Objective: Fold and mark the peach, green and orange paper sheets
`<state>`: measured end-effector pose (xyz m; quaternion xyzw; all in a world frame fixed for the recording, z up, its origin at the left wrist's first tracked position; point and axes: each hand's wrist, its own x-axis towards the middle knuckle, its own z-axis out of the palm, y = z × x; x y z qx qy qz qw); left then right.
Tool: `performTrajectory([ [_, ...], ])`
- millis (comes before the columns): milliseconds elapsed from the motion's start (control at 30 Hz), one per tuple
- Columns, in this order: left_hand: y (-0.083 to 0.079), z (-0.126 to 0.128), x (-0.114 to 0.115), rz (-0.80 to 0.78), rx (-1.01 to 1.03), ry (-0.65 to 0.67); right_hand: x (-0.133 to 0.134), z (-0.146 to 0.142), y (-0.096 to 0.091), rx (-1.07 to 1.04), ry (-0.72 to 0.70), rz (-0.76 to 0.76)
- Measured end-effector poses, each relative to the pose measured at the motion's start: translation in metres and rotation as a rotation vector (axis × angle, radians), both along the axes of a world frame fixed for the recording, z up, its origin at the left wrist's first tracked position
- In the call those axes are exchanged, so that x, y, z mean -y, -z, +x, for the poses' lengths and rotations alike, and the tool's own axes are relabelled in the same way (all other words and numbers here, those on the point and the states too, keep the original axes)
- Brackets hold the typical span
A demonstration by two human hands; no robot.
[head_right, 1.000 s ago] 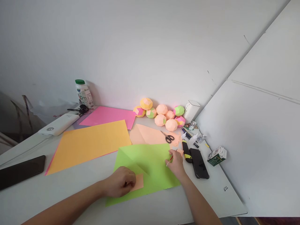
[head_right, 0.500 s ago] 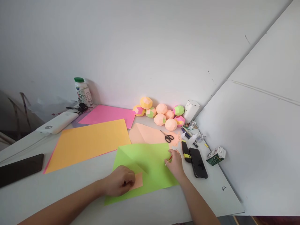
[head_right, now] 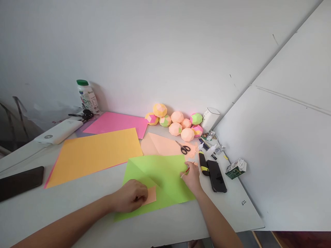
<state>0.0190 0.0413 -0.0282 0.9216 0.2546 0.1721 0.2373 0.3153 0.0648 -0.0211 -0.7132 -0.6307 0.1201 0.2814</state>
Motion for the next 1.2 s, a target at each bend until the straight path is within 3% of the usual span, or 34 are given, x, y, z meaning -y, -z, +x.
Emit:
performTrajectory([
  [600,0.001,0.000,0.000,0.054,0.003,0.016,0.001,-0.001,0.001,-0.135,-0.055,0.053],
  [867,0.003,-0.001,-0.002,0.180,0.089,0.014,0.003,-0.001,-0.005,-0.214,-0.105,0.116],
  [1100,0.002,-0.007,-0.007,0.345,0.221,-0.186,-0.007,0.024,-0.006,-0.225,0.026,0.256],
  [1200,0.001,-0.005,-0.008,0.333,0.243,-0.187,-0.013,0.035,-0.003,-0.189,0.055,0.264],
])
